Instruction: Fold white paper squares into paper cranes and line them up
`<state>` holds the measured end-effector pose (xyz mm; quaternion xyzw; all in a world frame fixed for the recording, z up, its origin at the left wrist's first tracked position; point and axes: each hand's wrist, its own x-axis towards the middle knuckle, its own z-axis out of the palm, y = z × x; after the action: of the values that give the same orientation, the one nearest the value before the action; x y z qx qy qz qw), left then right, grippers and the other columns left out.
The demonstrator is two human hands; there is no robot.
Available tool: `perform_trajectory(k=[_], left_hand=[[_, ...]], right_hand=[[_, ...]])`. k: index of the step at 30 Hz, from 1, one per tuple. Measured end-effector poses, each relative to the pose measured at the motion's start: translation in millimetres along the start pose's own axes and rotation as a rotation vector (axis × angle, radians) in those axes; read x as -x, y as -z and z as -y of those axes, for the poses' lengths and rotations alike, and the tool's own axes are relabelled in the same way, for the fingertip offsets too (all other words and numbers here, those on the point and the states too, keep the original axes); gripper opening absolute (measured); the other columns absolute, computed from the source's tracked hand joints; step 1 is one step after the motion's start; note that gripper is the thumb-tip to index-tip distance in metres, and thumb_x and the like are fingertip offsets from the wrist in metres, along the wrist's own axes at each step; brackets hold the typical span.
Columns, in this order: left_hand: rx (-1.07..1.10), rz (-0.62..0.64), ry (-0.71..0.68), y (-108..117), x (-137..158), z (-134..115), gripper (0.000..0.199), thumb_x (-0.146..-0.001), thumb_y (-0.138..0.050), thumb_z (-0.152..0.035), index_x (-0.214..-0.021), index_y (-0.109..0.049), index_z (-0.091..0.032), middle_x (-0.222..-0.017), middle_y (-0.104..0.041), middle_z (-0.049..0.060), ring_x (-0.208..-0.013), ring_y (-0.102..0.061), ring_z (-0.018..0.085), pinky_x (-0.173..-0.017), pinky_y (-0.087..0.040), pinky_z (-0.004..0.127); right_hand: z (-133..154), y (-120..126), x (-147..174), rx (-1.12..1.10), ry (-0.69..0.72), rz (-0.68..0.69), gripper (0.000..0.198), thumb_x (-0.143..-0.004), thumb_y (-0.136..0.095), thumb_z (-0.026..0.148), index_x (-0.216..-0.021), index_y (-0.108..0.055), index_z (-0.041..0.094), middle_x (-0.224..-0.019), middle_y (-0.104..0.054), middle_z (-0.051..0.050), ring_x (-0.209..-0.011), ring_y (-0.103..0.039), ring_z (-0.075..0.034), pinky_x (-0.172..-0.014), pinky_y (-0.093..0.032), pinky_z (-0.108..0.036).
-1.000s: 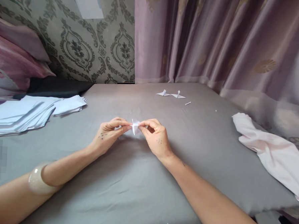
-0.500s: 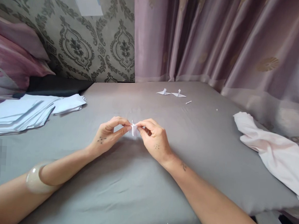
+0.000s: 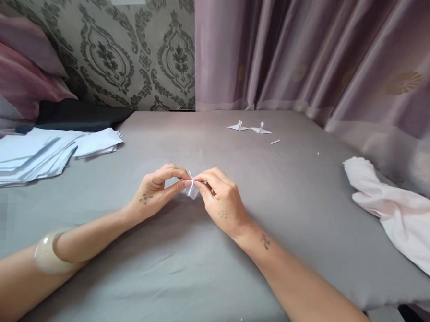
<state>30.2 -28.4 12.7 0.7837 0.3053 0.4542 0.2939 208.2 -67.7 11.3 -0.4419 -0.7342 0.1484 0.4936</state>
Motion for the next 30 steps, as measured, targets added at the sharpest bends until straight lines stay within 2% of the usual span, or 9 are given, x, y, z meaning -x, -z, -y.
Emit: perform_trajectory(k=[6, 12, 19, 30], left_hand=[[-0.024, -0.008, 0.002, -1, 0, -2, 0.006, -0.086, -0.063, -0.024, -0.082, -0.066, -0.020, -0.081, -0.067, 0.003, -0.079, -0.059, 0.015, -0.081, -0.044, 0.033], [0.052, -0.014, 0.036, 0, 1, 2, 0.007, -0.086, -0.062, -0.025, -0.083, -0.065, -0.019, -0.080, -0.064, 0.003, -0.078, -0.057, 0.015, -0.079, -0.044, 0.032], [0.103, 0.009, 0.066, -1, 3, 4, 0.006, -0.086, -0.062, -0.025, -0.084, -0.065, -0.020, -0.081, -0.064, 0.002, -0.079, -0.057, 0.015, -0.080, -0.043, 0.032], [-0.179, 0.051, -0.012, 0, 2, -7, 0.004, -0.086, -0.061, -0.022, -0.082, -0.063, -0.021, -0.084, -0.067, 0.001, -0.082, -0.059, 0.016, -0.090, -0.034, 0.038]], right_hand=[[0, -1, 1, 0.037, 0.013, 0.008, 0.012, -0.089, -0.054, 0.013, -0.091, -0.063, 0.020, -0.087, -0.062, -0.002, -0.073, -0.057, -0.010, -0.068, -0.048, -0.024], [-1, -1, 2, 0.024, -0.006, 0.024, 0.014, -0.088, -0.055, 0.012, -0.095, -0.063, 0.021, -0.091, -0.062, -0.002, -0.071, -0.057, -0.009, -0.066, -0.048, -0.023], [-2, -3, 2, 0.031, 0.011, 0.007, 0.013, -0.088, -0.054, 0.011, -0.091, -0.062, 0.021, -0.086, -0.061, -0.001, -0.071, -0.056, -0.010, -0.065, -0.047, -0.024], [2, 1, 5, 0.172, 0.073, 0.010, 0.010, -0.086, -0.054, 0.013, -0.087, -0.062, 0.019, -0.086, -0.063, -0.001, -0.064, -0.056, -0.008, -0.059, -0.047, -0.022]])
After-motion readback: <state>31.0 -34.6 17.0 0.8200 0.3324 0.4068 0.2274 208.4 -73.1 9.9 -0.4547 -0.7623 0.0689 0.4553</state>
